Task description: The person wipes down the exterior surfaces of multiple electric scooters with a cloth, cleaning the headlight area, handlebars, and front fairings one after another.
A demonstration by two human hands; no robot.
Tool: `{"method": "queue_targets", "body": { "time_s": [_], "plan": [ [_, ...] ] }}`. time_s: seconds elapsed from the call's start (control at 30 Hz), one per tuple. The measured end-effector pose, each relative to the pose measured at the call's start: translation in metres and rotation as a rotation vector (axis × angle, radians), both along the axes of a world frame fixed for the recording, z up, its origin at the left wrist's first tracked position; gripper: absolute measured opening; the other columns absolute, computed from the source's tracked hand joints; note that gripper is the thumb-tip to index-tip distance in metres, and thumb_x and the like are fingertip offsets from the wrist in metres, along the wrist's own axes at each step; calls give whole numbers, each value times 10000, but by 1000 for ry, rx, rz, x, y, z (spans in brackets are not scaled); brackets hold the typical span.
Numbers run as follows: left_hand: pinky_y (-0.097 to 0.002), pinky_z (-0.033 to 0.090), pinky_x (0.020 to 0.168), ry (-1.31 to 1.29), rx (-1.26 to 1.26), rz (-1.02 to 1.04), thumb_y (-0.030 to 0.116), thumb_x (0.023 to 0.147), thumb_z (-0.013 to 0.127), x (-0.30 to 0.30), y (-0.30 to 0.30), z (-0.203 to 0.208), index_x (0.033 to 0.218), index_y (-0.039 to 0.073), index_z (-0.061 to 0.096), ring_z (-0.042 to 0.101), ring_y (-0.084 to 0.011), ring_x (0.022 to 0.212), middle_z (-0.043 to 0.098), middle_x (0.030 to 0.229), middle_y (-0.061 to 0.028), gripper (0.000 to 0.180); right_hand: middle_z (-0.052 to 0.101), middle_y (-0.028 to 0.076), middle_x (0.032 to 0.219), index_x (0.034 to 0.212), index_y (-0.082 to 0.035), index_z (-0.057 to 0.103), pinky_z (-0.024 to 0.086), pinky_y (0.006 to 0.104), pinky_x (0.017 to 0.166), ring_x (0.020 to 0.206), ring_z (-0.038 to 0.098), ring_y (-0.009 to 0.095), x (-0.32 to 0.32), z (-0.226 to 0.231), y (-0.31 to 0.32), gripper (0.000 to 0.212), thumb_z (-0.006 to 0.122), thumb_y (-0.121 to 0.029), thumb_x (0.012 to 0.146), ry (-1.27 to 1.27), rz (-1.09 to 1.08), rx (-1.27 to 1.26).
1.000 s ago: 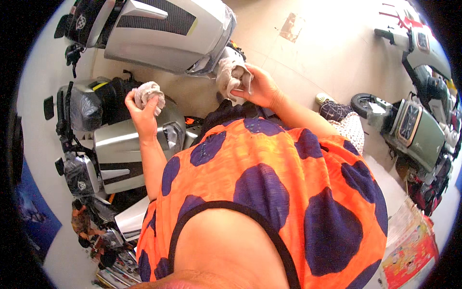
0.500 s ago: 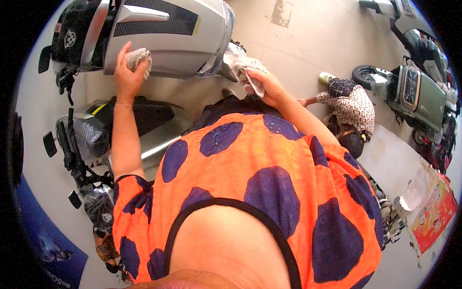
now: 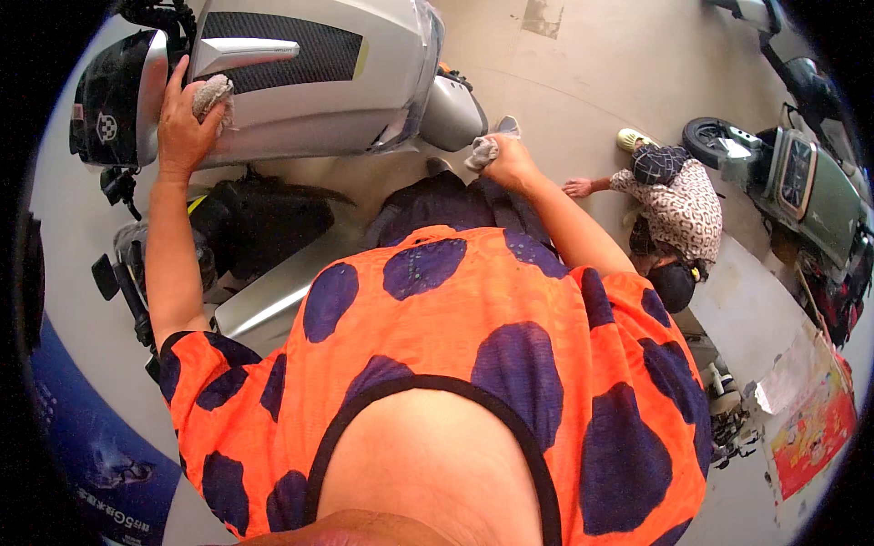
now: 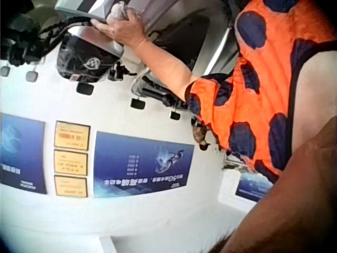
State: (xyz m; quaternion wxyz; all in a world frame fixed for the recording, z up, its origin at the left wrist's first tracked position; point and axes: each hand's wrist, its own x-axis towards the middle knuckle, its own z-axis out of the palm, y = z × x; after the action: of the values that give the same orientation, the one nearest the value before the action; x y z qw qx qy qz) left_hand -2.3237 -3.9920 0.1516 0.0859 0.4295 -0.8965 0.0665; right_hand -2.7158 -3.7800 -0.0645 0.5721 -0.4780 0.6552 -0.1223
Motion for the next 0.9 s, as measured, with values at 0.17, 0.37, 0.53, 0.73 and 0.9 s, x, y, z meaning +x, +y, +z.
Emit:
{"method": "queue_targets", "body": {
  "time_s": [0.17,0.37,0.53,0.73,0.9],
  "plan": [
    [-388,399,929,58,103,38,260,720,679,-13,-1,-4,1029,80,555,457,-327,1149,365,1366,-117,378,605,184,998,918,-34,648,470,383,817,949,583,316,-14,-96,4,331,733,-139,616,244,103,-257],
    [-391,399,929,89,97,53,261,711,686,-20,-3,-8,1019,90,554,450,-337,1153,344,1381,-108,376,623,157,945,1057,-5,536,487,335,785,883,609,276,-10,-46,-36,476,690,-172,638,128,-10,-47],
    [-389,409,918,116,83,96,230,749,667,-26,2,-4,1043,120,546,467,-312,1152,365,1379,-77,336,636,97,934,1079,-9,514,498,300,754,836,624,185,4,-39,-50,512,698,-170,629,-26,-151,37],
    [-398,453,837,187,5,192,82,714,592,0,5,-12,1114,30,481,536,-387,998,489,1198,-198,419,647,118,833,978,-19,583,501,313,716,785,633,227,-5,-92,-68,423,692,-198,611,-165,283,239],
    [-408,416,914,166,78,381,153,668,650,26,-6,-1,1273,109,400,491,-341,1106,468,1254,-153,656,640,114,820,1011,-13,567,499,297,671,752,622,196,-22,-131,-97,430,697,-180,637,-142,508,-14]
  ]
}}
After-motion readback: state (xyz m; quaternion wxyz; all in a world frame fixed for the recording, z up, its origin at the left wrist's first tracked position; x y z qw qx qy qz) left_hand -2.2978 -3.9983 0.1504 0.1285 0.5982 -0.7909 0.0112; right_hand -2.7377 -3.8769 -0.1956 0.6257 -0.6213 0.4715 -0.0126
